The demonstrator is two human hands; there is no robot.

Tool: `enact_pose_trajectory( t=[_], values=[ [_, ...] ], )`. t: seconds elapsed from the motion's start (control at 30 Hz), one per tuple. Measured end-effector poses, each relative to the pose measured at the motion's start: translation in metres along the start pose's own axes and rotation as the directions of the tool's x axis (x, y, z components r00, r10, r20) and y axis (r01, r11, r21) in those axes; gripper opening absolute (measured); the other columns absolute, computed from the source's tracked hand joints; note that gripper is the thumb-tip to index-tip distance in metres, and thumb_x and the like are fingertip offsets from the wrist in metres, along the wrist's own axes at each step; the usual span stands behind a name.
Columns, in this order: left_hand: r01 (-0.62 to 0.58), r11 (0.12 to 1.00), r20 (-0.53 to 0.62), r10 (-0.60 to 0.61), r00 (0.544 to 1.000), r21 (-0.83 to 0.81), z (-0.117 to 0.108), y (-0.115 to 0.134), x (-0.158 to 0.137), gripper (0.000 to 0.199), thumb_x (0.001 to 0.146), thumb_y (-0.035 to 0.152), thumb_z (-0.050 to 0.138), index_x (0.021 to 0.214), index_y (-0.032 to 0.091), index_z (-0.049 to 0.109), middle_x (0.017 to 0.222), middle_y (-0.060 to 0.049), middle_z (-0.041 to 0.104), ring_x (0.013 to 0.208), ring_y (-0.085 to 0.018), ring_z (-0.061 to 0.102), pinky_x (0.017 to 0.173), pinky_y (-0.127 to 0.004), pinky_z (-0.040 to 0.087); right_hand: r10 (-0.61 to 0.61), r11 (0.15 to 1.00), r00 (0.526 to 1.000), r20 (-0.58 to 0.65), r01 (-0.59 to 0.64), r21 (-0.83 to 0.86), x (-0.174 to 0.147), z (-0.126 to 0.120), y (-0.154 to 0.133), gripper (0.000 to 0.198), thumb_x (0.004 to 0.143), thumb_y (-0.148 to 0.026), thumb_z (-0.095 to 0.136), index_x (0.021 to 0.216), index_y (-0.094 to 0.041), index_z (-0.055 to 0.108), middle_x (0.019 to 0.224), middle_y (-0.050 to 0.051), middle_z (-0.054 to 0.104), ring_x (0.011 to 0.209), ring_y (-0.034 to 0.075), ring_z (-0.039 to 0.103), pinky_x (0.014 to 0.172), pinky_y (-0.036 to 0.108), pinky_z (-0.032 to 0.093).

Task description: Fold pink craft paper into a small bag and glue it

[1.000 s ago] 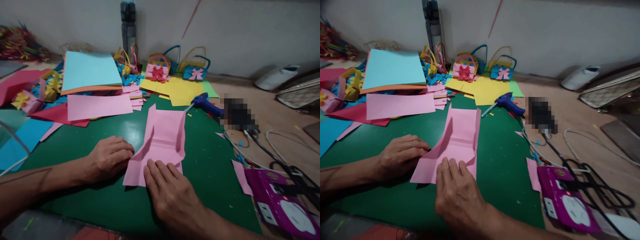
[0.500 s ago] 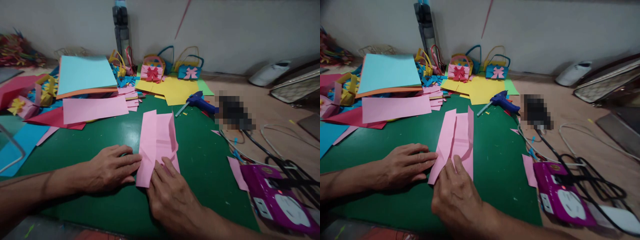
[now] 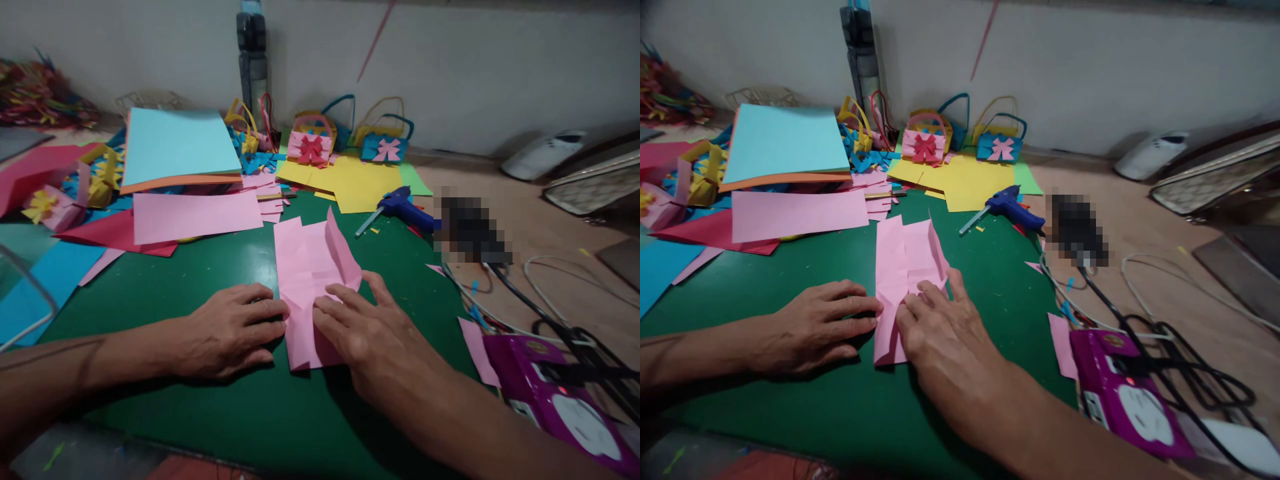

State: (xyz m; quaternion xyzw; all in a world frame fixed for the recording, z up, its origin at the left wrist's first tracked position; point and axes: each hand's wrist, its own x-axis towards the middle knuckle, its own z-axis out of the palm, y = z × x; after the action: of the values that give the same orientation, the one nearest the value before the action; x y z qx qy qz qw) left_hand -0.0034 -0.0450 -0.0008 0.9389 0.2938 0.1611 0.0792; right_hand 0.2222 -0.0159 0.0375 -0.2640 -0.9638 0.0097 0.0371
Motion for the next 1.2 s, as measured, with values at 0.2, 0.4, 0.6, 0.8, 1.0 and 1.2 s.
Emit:
enact_pose_trajectory(
  t=[0.2,0.4,0.6,0.8,1.0,1.2],
  values=[
    [0.029,0.999,0.050,-0.031,0.998,0.032,0.000,0.000,0.001,0.042,0.088,0.047,0.039,0.117,0.016,0.045,0.115,-0.010,0.054,0.098,-0.025,0.044,0.078,-0.039,0.039,-0.033,0.994,0.999,0.032,0.029,0.109,0.004,0.000,0.004,0.025,0.065,0.001,0.045,0.076,-0.019,0.056,0.084,0.003,0.064,0.091,0.020,0.053,0.098,0.048,0.012],
    [0.032,0.996,0.140,-0.043,0.989,0.081,-0.001,0.004,0.002,0.048,0.087,0.053,0.036,0.119,0.019,0.044,0.117,-0.011,0.050,0.098,-0.027,0.043,0.078,-0.040,0.035,0.065,0.997,0.997,-0.051,-0.062,0.049,0.004,-0.006,-0.001,0.031,0.062,0.003,0.040,0.080,-0.015,0.056,0.075,0.006,0.064,0.081,0.021,0.058,0.094,0.048,0.018],
    [0.015,0.989,0.105,-0.031,0.994,0.145,0.000,0.016,0.000,0.052,0.086,0.055,0.033,0.121,0.018,0.043,0.115,-0.015,0.047,0.096,-0.028,0.043,0.076,-0.040,0.035,0.109,0.991,0.993,-0.045,-0.105,0.086,0.015,-0.011,-0.004,0.024,0.085,-0.014,0.042,0.105,-0.014,0.054,0.088,0.009,0.067,0.086,0.023,0.060,0.093,0.052,0.019],
    [0.048,0.986,0.105,-0.066,0.992,0.160,0.002,0.018,0.000,0.044,0.086,0.052,0.037,0.118,0.022,0.046,0.111,-0.013,0.050,0.091,-0.026,0.045,0.074,-0.039,0.035,0.092,0.991,0.995,-0.029,-0.095,-0.089,0.014,-0.002,-0.011,0.009,0.080,-0.023,0.056,0.076,-0.017,0.061,0.068,0.005,0.064,0.082,0.025,0.057,0.093,0.053,0.018],
    [0.040,0.980,0.008,-0.042,0.999,0.193,-0.012,0.002,0.010,0.021,0.090,0.029,0.041,0.101,0.020,0.057,0.098,-0.008,0.058,0.078,-0.018,0.051,0.065,-0.032,0.037,-0.079,0.951,0.987,-0.140,0.033,-0.306,-0.009,0.018,-0.036,0.023,0.074,-0.017,0.055,0.094,-0.010,0.064,0.093,0.013,0.066,0.101,0.030,0.051,0.098,0.052,0.017],
    [0.056,0.998,0.267,-0.065,0.962,0.042,-0.041,-0.023,0.071,0.027,0.083,0.009,0.043,0.102,0.021,0.059,0.115,-0.003,0.057,0.078,-0.013,0.059,0.057,-0.023,0.038,-0.132,0.937,0.980,-0.148,0.075,-0.341,-0.016,0.025,-0.040,0.036,0.073,-0.017,0.049,0.105,-0.005,0.061,0.104,0.016,0.064,0.104,0.033,0.052,0.102,0.053,0.016]
  ],
)
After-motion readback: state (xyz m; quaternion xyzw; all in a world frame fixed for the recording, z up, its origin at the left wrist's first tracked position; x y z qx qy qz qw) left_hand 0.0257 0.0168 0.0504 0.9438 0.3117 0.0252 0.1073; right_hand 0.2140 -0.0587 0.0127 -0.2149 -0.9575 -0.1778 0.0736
